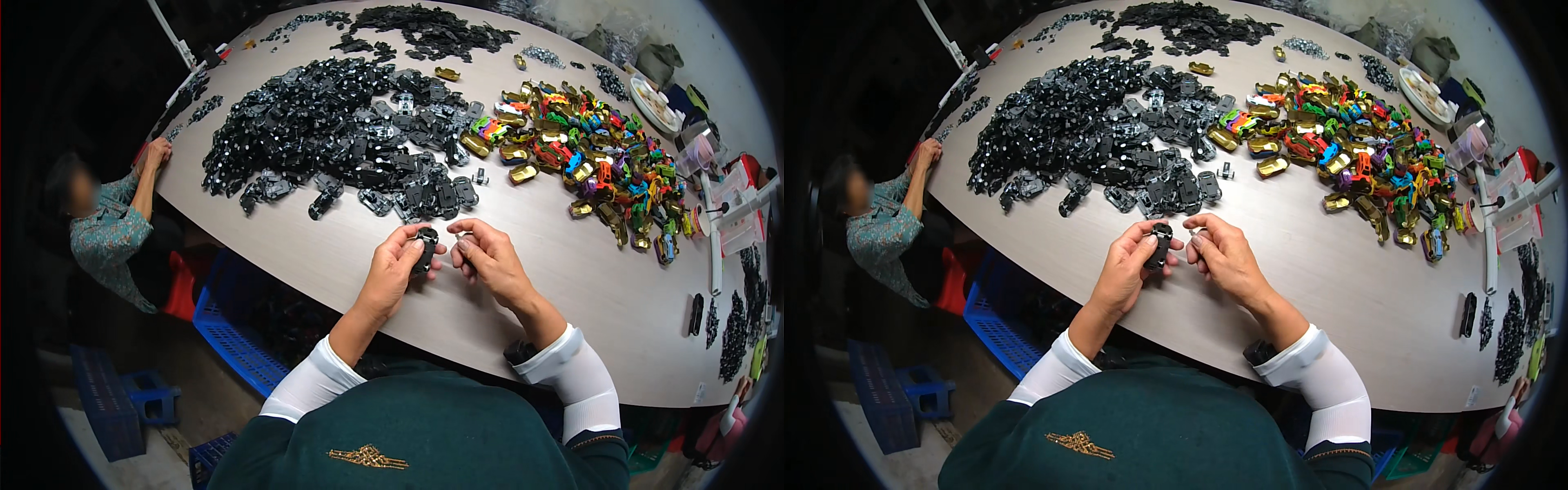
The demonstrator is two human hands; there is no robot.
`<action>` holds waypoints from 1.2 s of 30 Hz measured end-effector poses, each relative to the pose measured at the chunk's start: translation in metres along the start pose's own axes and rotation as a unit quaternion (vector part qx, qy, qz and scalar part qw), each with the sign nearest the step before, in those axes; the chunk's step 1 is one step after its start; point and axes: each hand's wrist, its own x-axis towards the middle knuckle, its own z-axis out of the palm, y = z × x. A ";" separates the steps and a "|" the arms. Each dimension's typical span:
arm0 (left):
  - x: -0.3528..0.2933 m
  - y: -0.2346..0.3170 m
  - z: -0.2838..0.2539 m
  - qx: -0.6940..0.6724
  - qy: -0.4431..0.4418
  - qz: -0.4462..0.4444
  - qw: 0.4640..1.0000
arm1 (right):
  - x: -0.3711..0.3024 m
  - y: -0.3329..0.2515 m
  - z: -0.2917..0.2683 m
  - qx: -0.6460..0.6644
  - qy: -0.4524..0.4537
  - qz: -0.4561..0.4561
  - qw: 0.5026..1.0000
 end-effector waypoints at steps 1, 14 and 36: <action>0.001 -0.001 -0.005 0.008 -0.009 -0.010 1.000 | 0.001 0.000 -0.002 -0.009 -0.010 -0.001 1.000; -0.006 -0.003 -0.004 0.118 -0.057 0.007 0.991 | 0.002 0.003 -0.009 0.149 -0.150 0.084 0.974; 0.003 -0.002 -0.007 0.242 -0.049 0.053 0.968 | 0.003 0.001 -0.014 0.082 -0.135 0.081 0.984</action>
